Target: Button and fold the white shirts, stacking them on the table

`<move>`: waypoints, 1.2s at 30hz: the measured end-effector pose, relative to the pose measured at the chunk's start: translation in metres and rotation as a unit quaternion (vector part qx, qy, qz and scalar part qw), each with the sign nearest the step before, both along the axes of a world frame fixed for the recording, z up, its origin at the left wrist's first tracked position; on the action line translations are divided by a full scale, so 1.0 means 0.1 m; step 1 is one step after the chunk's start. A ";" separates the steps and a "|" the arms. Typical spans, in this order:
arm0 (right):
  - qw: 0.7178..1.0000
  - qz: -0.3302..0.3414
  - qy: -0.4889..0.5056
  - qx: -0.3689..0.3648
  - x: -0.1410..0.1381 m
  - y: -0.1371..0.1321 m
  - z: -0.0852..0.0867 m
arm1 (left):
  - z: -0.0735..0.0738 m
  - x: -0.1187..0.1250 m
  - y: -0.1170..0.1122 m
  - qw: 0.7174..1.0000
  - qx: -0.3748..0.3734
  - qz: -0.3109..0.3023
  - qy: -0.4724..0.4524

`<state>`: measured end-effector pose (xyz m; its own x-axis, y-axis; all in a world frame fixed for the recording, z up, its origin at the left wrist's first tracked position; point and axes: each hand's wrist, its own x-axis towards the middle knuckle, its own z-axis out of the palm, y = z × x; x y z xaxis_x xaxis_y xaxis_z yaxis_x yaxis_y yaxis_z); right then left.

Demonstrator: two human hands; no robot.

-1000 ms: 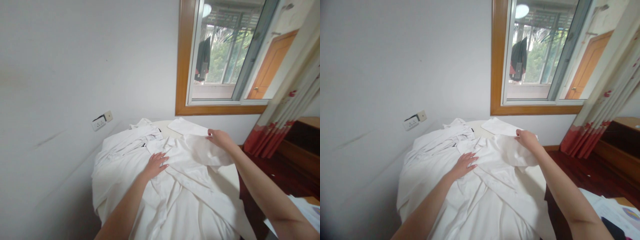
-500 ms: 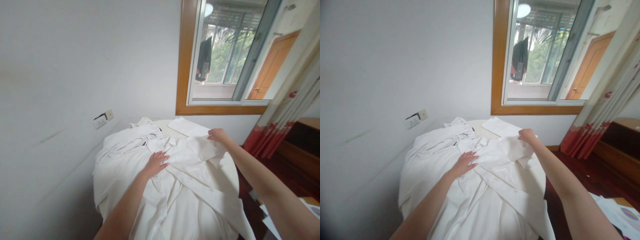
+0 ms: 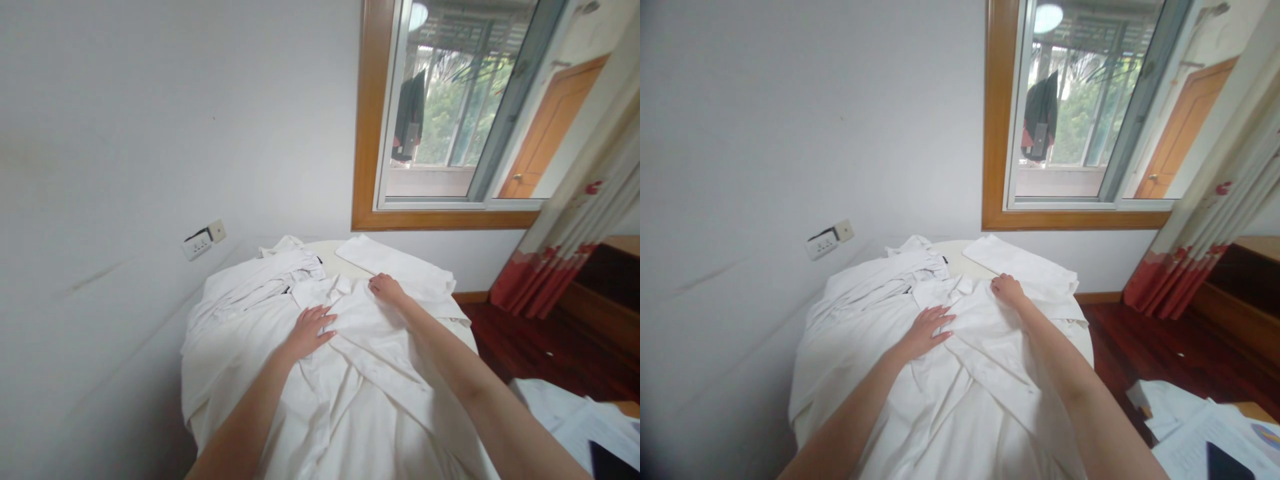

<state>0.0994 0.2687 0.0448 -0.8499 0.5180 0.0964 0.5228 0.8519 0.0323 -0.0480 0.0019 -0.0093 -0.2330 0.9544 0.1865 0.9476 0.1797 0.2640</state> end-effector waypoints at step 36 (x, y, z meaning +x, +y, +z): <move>0.988 0.001 0.151 -0.038 0.07 -0.12 -0.40 | 0.44 -0.57 1.22 0.968 0.005 0.240 0.069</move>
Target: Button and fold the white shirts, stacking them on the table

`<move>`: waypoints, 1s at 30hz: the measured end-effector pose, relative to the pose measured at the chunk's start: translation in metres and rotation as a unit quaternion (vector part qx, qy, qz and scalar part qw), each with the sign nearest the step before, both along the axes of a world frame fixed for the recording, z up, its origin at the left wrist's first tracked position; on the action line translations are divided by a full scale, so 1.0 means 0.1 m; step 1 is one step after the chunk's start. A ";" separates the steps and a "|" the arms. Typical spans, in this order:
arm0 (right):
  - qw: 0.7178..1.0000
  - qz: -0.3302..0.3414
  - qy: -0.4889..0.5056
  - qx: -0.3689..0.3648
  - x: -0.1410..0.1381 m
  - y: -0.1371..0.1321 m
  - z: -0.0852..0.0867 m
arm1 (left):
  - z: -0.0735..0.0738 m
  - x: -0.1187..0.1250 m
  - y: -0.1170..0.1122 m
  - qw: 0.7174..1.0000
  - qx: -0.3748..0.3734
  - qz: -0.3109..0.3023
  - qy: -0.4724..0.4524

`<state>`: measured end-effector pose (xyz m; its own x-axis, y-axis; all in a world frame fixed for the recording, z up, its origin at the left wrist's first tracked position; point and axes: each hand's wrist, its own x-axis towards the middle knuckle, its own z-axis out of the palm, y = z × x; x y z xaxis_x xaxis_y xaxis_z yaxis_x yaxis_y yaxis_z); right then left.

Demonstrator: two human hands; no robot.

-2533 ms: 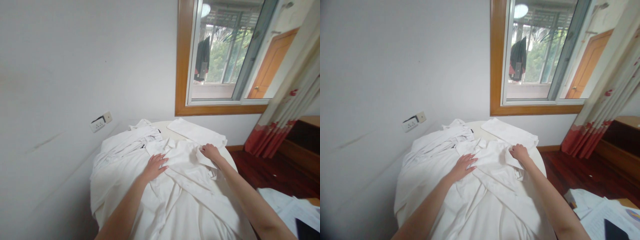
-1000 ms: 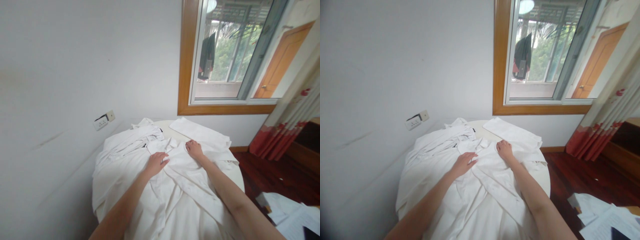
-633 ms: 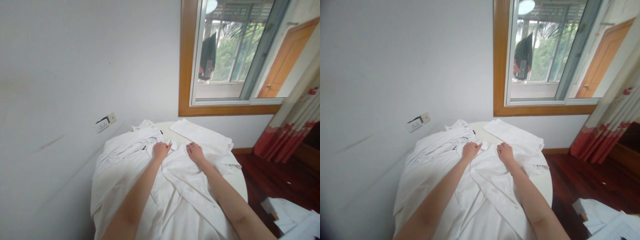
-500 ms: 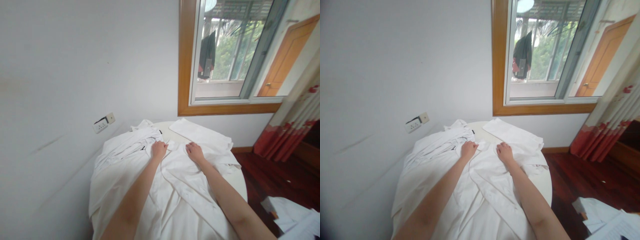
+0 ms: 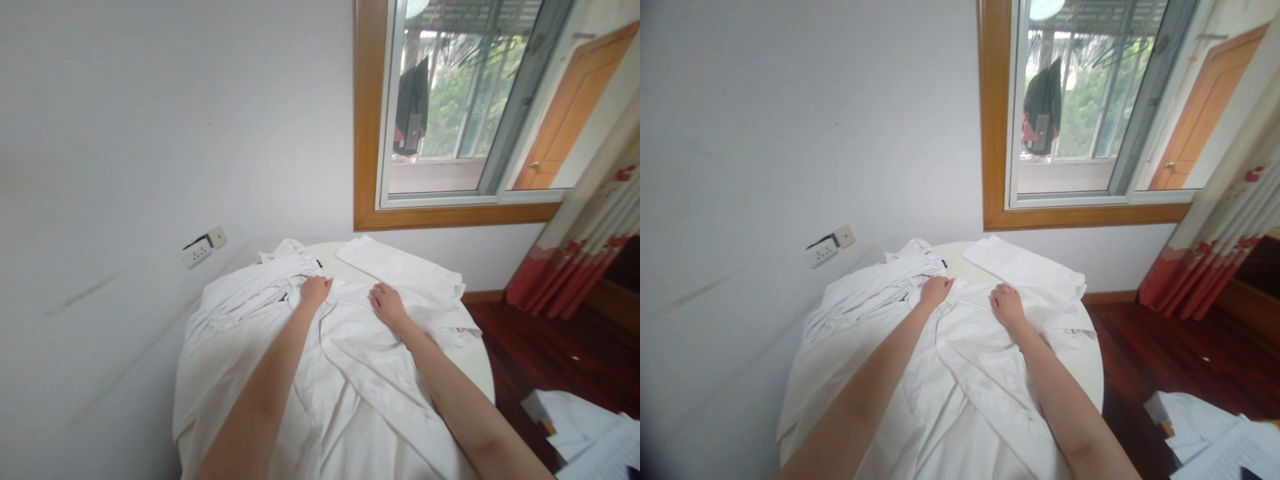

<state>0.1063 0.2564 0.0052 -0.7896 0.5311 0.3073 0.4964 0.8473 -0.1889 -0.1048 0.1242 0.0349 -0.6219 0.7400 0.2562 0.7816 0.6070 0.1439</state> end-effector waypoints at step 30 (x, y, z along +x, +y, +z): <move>0.999 -0.027 -0.023 0.026 0.01 -0.03 -0.10 | 0.17 0.09 -0.54 0.996 -0.019 -0.055 0.068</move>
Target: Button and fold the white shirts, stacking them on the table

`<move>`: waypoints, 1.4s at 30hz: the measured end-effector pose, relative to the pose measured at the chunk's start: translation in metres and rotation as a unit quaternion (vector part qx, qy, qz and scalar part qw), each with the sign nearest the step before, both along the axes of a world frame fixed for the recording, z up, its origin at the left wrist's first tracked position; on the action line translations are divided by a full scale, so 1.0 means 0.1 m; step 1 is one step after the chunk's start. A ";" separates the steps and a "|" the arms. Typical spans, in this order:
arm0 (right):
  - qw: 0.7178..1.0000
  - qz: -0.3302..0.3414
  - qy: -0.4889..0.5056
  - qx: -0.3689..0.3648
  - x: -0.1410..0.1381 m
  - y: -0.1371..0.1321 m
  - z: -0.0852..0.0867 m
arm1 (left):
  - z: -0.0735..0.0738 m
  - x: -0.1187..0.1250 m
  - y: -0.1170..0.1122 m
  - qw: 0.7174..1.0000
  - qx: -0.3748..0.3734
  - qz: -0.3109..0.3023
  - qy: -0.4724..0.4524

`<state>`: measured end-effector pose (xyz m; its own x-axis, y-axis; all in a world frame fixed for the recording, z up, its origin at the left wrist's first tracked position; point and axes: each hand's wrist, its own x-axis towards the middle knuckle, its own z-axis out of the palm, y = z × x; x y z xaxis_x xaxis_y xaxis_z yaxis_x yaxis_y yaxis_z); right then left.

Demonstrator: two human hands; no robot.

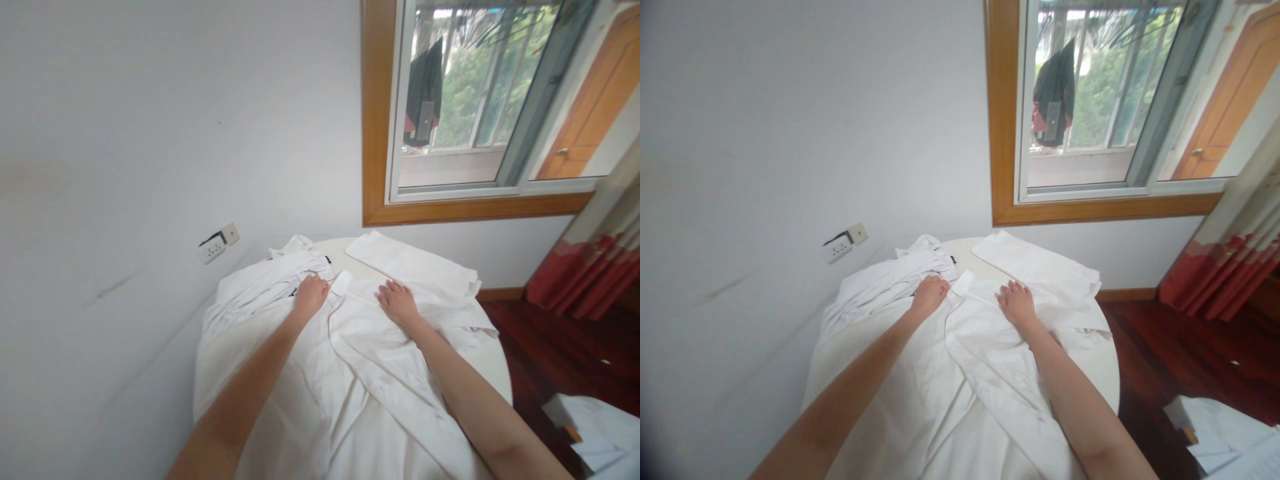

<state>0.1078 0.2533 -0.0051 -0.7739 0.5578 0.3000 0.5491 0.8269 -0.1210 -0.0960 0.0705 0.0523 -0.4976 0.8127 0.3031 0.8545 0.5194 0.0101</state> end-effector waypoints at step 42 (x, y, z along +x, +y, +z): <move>0.975 0.216 -0.047 -0.002 -0.67 -0.72 0.33 | -0.21 -0.04 -0.41 0.989 0.008 -0.082 0.125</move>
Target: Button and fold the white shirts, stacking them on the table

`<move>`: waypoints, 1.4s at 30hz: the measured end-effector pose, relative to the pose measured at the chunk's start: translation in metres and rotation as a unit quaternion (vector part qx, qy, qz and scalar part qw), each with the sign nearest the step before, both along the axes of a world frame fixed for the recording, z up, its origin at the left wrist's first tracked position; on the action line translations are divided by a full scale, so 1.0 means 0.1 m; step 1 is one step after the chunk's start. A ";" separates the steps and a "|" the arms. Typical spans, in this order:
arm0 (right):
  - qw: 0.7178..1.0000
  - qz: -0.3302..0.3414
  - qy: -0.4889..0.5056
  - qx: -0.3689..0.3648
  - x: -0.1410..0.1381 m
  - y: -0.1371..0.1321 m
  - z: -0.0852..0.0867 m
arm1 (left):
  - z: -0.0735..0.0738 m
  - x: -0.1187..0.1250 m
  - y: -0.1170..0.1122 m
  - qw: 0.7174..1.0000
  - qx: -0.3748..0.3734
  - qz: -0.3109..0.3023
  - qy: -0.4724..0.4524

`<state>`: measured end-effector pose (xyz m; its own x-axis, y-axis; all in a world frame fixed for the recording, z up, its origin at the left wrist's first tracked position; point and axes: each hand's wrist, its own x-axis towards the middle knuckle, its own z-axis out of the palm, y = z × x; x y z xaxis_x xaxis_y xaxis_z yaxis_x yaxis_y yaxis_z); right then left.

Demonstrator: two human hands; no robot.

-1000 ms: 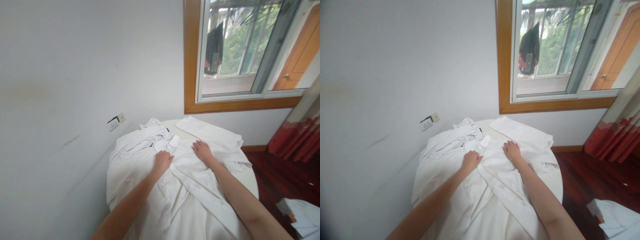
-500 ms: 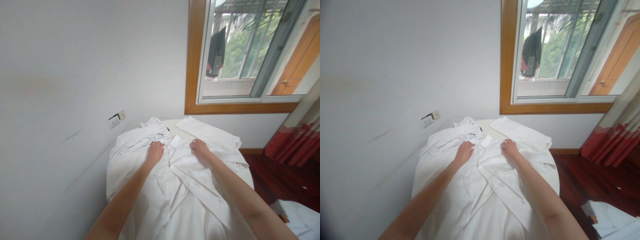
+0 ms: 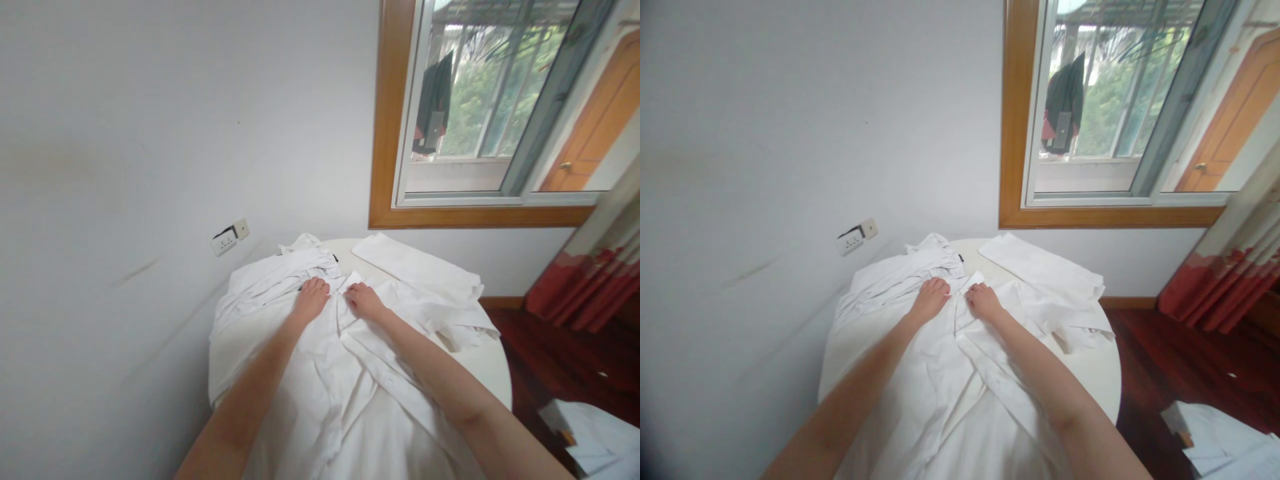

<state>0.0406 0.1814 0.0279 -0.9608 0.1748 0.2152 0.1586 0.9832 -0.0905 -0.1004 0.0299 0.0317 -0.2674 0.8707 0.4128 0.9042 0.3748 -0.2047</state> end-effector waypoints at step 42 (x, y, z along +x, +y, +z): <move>0.978 -0.207 -0.038 -0.018 1.42 0.91 -0.20 | -0.52 0.44 0.02 0.994 0.037 0.001 -0.104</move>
